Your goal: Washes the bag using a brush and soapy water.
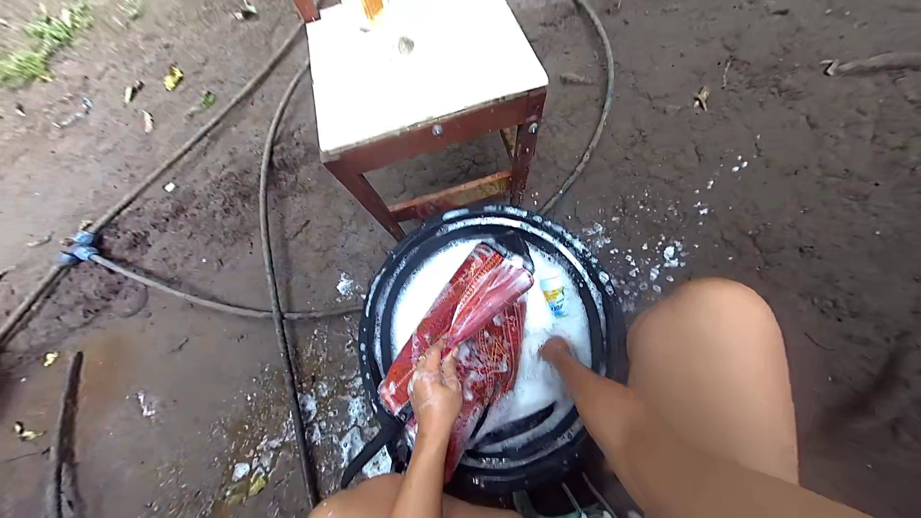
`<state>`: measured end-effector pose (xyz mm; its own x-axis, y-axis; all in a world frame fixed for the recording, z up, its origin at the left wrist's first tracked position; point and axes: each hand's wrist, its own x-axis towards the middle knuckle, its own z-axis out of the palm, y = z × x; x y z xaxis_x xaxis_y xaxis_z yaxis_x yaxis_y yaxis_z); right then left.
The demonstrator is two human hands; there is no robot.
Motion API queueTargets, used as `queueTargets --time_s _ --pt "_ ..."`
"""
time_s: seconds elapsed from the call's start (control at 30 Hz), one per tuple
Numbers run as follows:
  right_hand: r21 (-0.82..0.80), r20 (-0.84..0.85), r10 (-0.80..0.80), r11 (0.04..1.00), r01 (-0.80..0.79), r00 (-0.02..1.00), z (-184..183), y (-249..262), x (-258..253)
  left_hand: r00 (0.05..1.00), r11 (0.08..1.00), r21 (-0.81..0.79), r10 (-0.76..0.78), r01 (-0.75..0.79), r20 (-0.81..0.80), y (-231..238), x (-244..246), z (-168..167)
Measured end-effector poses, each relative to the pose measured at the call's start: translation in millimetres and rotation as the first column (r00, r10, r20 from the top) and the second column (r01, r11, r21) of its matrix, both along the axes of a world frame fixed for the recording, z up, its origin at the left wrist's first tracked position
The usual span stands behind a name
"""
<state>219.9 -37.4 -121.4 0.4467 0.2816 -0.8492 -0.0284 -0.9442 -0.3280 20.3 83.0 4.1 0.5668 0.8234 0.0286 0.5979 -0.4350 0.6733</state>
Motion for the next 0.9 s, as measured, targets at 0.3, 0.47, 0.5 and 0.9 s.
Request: queueTargets --time_s 0.3,0.47,0.5,0.9 --pt "0.842 0.323 -0.464 0.539 -0.027 0.825 151 21 18 1.0 1.0 0.001 0.013 -0.013 -0.025 -5 12 8" --pt "0.326 0.75 0.303 0.605 -0.727 0.588 172 25 -58 0.991 0.998 -0.036 -0.049 0.045 -0.126 -17 18 22" --pt "0.306 0.771 0.323 0.569 -0.764 0.549 172 25 -56 0.99 0.999 -0.024 -0.043 0.04 -0.131 -18 17 23" --pt "0.343 0.665 0.157 0.804 -0.485 0.73 164 22 -20 0.981 0.973 0.152 -0.157 0.174 -0.117 -28 15 12"
